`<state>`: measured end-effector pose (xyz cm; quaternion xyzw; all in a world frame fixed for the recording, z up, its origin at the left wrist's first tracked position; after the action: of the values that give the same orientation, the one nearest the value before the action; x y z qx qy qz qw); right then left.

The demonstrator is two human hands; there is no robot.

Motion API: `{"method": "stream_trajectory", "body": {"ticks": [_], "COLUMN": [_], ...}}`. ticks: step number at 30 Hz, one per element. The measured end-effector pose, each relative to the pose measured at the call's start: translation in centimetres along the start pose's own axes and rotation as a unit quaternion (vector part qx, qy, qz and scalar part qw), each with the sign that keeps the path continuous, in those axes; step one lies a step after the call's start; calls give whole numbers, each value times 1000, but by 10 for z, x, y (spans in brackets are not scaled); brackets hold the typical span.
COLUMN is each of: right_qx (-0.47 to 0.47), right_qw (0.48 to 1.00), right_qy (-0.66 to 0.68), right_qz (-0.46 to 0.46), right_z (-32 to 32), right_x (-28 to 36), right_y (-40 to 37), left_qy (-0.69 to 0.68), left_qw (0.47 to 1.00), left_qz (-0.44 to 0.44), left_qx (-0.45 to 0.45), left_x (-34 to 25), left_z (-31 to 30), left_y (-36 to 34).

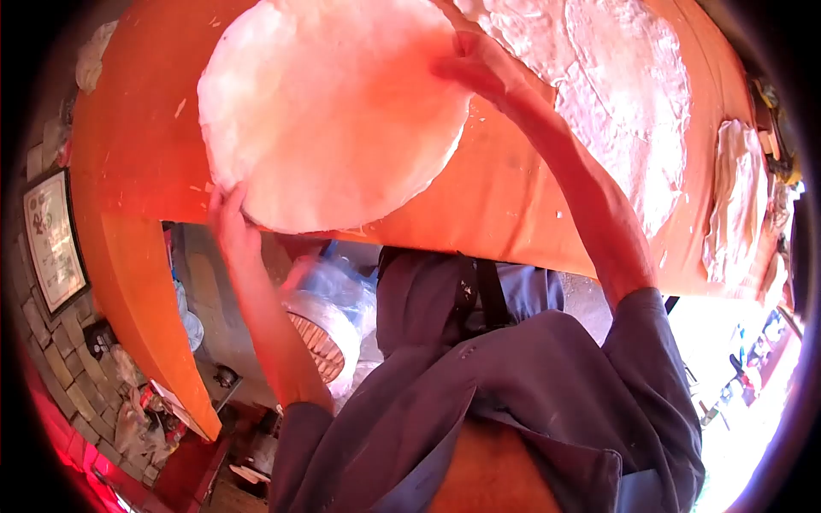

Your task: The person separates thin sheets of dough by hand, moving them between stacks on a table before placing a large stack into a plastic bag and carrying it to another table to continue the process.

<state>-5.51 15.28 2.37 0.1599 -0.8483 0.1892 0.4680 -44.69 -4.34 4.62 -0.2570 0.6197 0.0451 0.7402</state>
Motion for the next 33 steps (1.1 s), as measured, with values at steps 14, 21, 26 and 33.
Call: {"method": "stream_trajectory", "body": {"ticks": [14, 21, 26, 33], "right_qx": [-153, -197, -246, -186], "right_qw": [975, 970, 960, 978], "right_qy": [136, 58, 15, -98], "right_qz": [83, 134, 136, -10], "right_z": [24, 27, 32, -88], "right_x": [-4, -2, -11, -57], "right_y": [-6, -1, 4, -117], "left_qy": [-7, -146, -202, -111], "left_qw": [1000, 988, 977, 988], "left_qz": [18, 6, -45, 57], "left_qx": [1, 57, 53, -87], "left_x": [2, 54, 65, 42], "left_z": [57, 32, 23, 30], "left_y": [-20, 3, 8, -44]}}
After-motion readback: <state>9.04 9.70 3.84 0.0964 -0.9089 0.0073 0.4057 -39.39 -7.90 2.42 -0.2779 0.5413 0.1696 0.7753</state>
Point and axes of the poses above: each hand's wrist, its own y-axis towards the middle knuckle, its own z-axis out of the palm, x = y × z, the point moved 4 cm from there along y, towards the middle knuckle, and after that the axes turned 11 degrees about x, right-handed, at the moved point
